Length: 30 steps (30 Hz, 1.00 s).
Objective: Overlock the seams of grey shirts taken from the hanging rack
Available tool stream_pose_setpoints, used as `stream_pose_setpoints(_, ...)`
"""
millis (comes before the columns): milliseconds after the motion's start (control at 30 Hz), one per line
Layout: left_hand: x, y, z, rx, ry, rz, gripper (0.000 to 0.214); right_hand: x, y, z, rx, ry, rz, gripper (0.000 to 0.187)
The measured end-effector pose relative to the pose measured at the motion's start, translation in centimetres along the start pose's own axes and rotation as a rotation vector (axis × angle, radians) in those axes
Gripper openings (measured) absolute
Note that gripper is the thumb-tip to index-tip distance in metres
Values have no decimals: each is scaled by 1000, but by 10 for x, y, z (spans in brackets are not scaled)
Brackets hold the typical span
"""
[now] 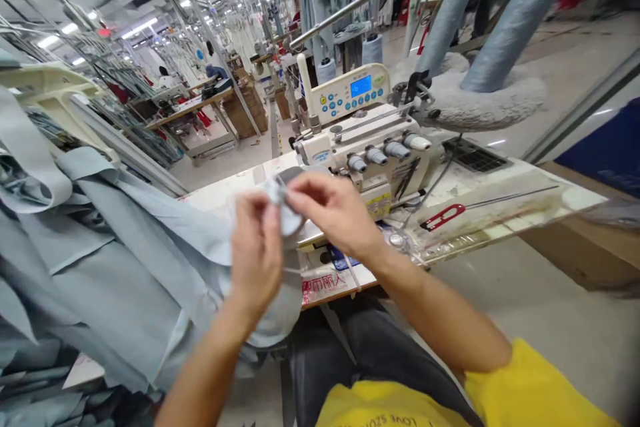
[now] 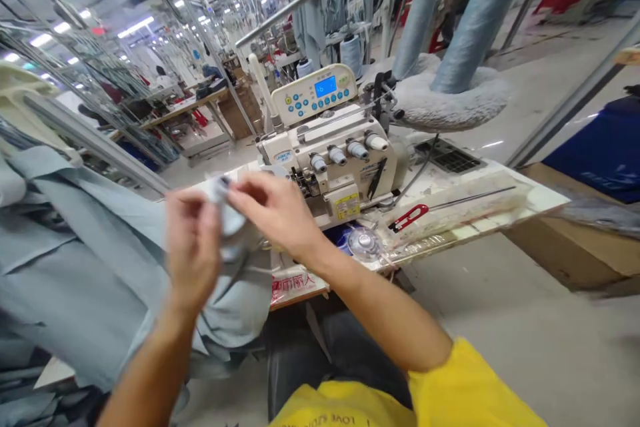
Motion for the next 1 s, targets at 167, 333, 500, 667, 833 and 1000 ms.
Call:
stream_pose_setpoints(167, 63, -56, -45, 170, -195, 276, 13, 68, 91, 22, 292, 98, -170, 14)
stream_pose_setpoints(333, 32, -52, -48, 316, -540, 59, 30, 71, 82, 23, 338, 106, -21, 12)
stream_pose_setpoints(500, 39, -54, -58, 288, -505, 195, 19, 68, 81, 21, 393, 116, -1, 8)
stream_pose_setpoints(667, 58, -60, -62, 267, -401, 306, 13, 74, 93, 19, 420, 129, -90, 8)
stream_pose_setpoints(833, 63, -57, -62, 117, -435, 165, 10, 76, 95, 19, 513, 121, -24, 14)
stream_pose_setpoints(1000, 53, -47, -55, 81, -312, -24, 16, 73, 90, 17, 466, 69, -56, 6)
Point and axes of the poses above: each hand's wrist, its own x-axis away from the middle knuckle, its own z-axis out of the back of the hand, y = z × x, the point moved 4 cm from there along -x, towards the middle knuckle, and after that the axes turned 8 degrees about -z, right-handed, at the moved point
